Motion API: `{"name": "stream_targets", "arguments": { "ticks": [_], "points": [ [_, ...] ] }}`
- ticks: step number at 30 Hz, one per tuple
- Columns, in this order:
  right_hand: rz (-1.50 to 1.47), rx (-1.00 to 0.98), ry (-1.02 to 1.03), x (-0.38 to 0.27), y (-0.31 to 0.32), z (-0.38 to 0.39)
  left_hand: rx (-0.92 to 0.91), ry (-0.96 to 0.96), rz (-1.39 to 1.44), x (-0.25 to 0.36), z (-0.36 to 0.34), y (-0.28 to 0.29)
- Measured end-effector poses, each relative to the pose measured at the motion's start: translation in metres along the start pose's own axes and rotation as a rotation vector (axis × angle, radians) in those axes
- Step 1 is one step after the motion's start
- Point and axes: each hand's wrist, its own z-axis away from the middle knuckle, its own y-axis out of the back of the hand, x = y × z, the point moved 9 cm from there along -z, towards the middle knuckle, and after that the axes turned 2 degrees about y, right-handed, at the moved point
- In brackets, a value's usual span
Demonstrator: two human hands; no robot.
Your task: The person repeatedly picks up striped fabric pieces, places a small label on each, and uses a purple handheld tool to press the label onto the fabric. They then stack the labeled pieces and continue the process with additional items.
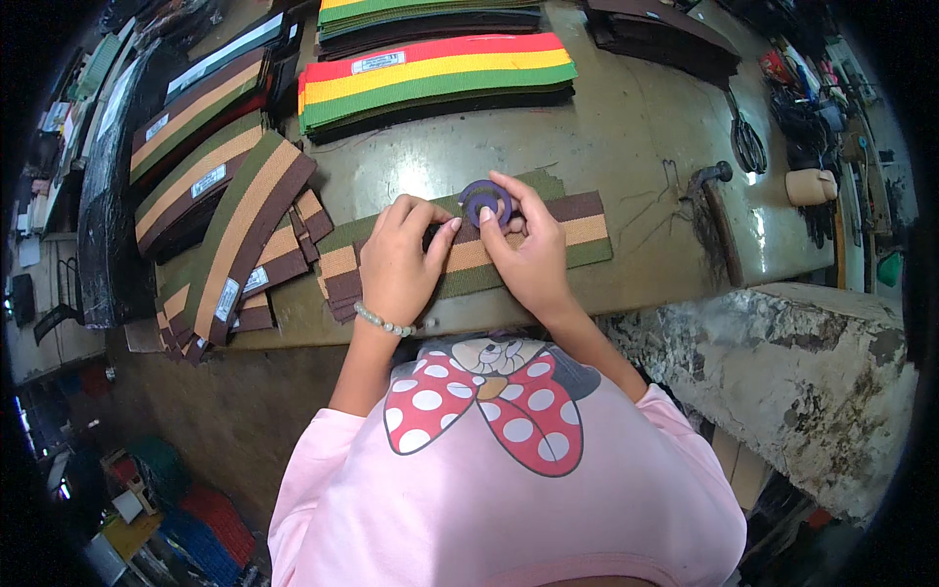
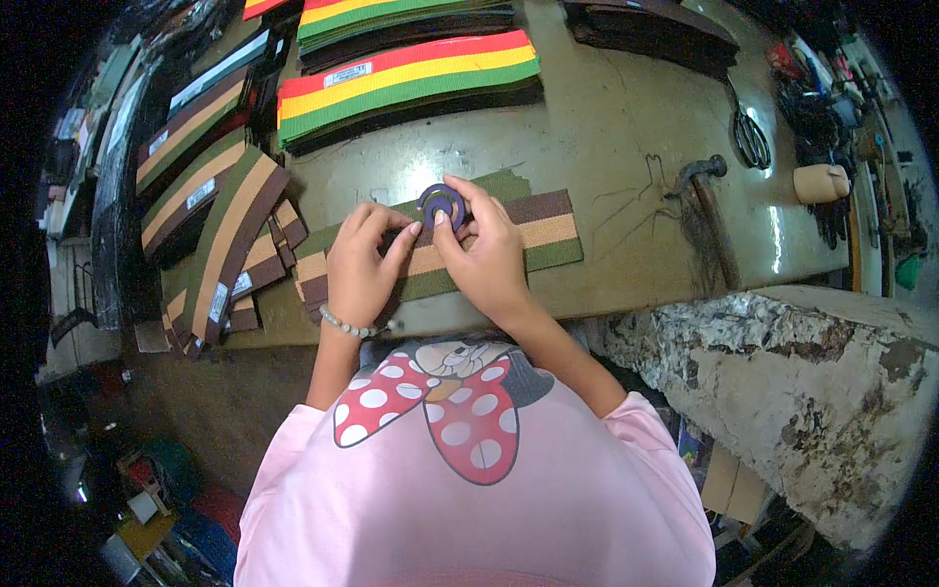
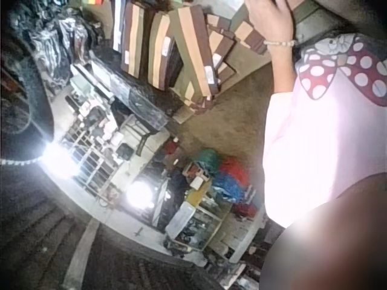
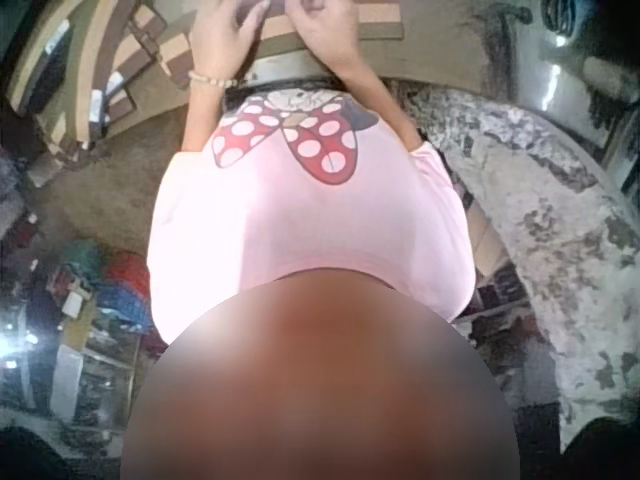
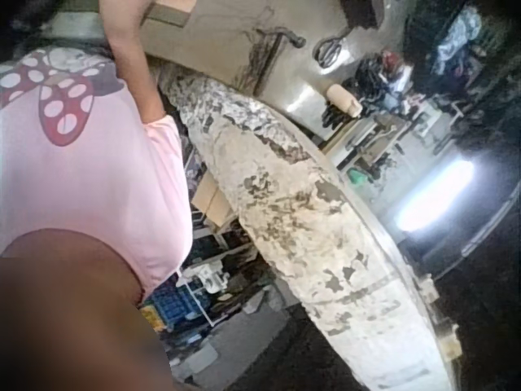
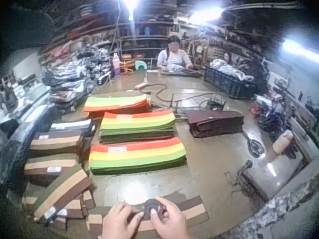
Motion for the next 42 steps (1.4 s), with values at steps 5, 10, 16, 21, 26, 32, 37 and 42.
{"name": "stream_targets", "arguments": {
  "ticks": [5, 10, 16, 21, 26, 32, 37, 42],
  "points": [
    [0.043, 0.021, 0.035, 0.0, 0.002, 0.002, 0.033, -0.033, 0.014, -0.003, 0.001, 0.002],
    [0.198, -0.039, 0.123, -0.012, -0.004, 0.002, 0.03, 0.028, 0.086, -0.012, 0.003, 0.002],
    [0.304, -0.056, 0.245, -0.021, -0.007, 0.004, 0.064, -0.023, 0.114, -0.01, 0.003, 0.002],
    [0.151, -0.013, 0.091, -0.012, -0.002, 0.001, 0.257, 0.035, 0.234, -0.019, 0.004, 0.03],
    [0.097, 0.022, 0.115, -0.02, -0.014, 0.001, -0.001, 0.142, 0.215, -0.033, 0.007, 0.028],
    [0.276, -0.02, 0.231, -0.029, -0.027, 0.002, -0.024, -0.014, 0.049, -0.024, 0.004, 0.023],
    [0.259, -0.049, 0.197, -0.024, -0.028, 0.003, 0.001, -0.054, -0.061, -0.021, 0.004, 0.018],
    [0.275, -0.051, 0.214, -0.023, -0.03, 0.004, 0.022, -0.096, -0.041, -0.023, 0.007, 0.017]
  ]
}}
